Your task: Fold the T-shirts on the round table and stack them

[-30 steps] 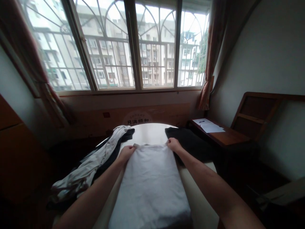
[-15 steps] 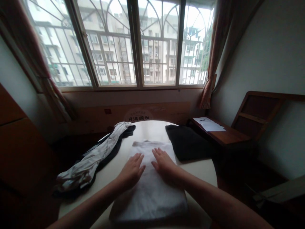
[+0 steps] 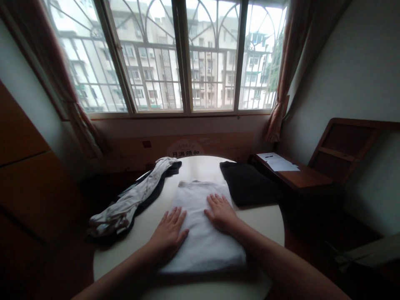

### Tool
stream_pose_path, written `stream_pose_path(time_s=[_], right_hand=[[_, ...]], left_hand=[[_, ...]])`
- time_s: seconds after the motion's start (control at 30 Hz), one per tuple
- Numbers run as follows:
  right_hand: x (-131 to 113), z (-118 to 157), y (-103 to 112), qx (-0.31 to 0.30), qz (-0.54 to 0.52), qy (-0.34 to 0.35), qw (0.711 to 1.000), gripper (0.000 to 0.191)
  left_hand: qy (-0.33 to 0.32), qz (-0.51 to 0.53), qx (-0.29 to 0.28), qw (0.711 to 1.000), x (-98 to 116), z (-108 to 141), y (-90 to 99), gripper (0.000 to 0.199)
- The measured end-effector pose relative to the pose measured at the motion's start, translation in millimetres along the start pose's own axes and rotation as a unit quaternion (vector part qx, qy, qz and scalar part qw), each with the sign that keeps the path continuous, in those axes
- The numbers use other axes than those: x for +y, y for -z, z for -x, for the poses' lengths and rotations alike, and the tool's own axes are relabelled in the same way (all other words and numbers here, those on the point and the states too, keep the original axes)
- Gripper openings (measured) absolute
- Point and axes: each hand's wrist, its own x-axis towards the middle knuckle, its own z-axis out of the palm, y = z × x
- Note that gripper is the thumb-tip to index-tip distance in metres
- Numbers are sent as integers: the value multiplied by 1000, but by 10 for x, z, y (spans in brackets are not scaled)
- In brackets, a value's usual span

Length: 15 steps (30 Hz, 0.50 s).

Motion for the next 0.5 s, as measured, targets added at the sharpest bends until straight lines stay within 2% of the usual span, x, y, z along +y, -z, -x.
stream_pose_path(time_s=[0.1, 0.17, 0.23, 0.3, 0.4, 0.5], right_hand=[[4, 2, -4, 13, -3, -3, 1000, 67], [9, 5, -3, 20, -8, -3, 1000, 65], [14, 12, 1, 28, -11, 1, 1000, 64], [21, 24, 5, 37, -14, 7, 999, 61], [39, 38, 3, 54, -22, 17, 998, 56], [59, 41, -12, 66, -31, 23, 997, 54]], left_hand=[[-89, 8, -1, 996, 239, 121, -18, 73], [-185, 32, -31, 982, 416, 215, -52, 76], [-248, 56, -61, 965, 547, 298, -82, 77], [-269, 73, -73, 958, 602, 349, -92, 76], [-277, 93, -82, 953, 563, 357, -69, 72], [-252, 102, -103, 957, 457, 311, -28, 68]])
